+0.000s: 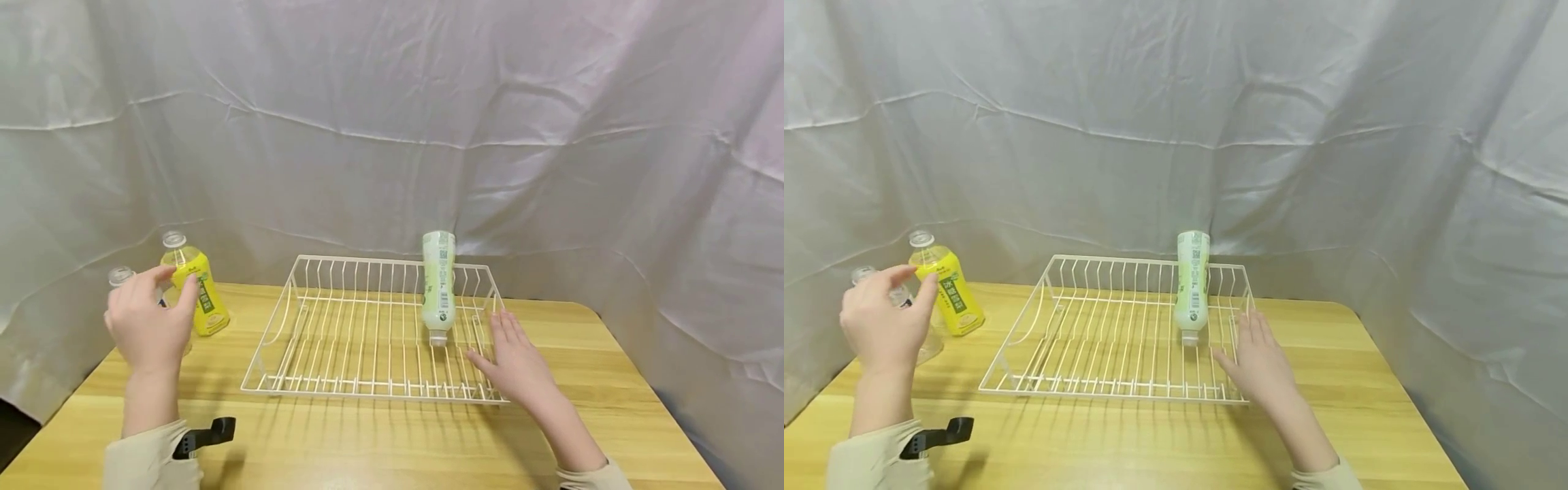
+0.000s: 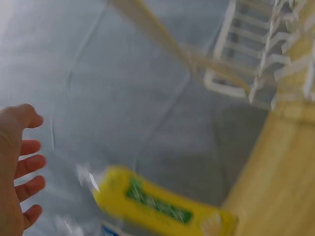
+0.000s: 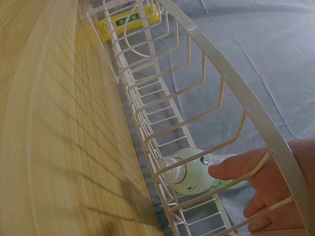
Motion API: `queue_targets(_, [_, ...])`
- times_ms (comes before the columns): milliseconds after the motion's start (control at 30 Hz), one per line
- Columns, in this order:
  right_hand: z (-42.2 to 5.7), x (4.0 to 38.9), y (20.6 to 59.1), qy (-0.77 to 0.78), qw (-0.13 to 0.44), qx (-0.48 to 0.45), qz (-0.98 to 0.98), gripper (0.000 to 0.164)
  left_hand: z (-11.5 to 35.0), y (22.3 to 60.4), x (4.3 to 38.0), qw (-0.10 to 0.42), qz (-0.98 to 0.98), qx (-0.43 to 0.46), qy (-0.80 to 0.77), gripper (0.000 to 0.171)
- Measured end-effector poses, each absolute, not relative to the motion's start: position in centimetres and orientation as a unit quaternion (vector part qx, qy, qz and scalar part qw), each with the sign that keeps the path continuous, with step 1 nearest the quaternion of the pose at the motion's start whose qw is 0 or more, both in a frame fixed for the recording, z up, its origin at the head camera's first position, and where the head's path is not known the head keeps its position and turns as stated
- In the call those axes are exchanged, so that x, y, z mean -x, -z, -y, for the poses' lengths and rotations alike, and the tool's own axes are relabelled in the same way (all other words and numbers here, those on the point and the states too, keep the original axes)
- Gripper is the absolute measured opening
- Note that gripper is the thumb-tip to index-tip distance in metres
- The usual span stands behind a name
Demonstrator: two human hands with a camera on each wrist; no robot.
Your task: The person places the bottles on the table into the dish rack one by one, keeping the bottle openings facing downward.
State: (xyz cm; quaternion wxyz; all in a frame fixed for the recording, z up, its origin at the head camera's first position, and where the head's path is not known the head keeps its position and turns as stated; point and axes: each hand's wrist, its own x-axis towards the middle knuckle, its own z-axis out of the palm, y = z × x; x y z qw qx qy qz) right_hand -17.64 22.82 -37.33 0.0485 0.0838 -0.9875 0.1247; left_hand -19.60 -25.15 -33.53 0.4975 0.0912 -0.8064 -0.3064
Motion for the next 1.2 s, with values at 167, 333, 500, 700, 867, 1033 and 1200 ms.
queue_targets(167, [-22.8,17.6,37.1,-0.126,0.049,-0.087,0.987,0.090,27.3,36.0,19.9,0.546,0.747,-0.180,0.335,0.038])
queue_targets(333, [-22.9,17.6,37.1,-0.125,0.051,-0.089,0.987,0.089,29.0,38.8,20.2,0.559,0.716,-0.228,0.350,0.044])
queue_targets(500, [-22.8,17.6,37.1,-0.128,0.050,-0.091,0.986,0.091,30.1,41.6,19.9,0.491,0.727,-0.296,0.378,0.063])
queue_targets(700, [-22.9,17.6,37.1,-0.131,0.045,-0.090,0.986,0.092,31.1,44.1,20.0,0.427,0.742,-0.326,0.400,0.079])
queue_targets(867, [-22.9,17.5,37.1,-0.134,0.043,-0.090,0.986,0.092,31.8,45.2,20.1,0.344,0.753,-0.337,0.449,0.088])
queue_targets(1033, [-22.9,17.5,37.2,-0.135,0.041,-0.091,0.986,0.094,32.4,46.0,20.2,0.272,0.774,-0.328,0.469,0.095])
queue_targets(1200, [-23.0,17.8,37.2,-0.132,0.043,-0.093,0.986,0.092,32.8,46.0,20.2,0.235,0.793,-0.324,0.459,0.098])
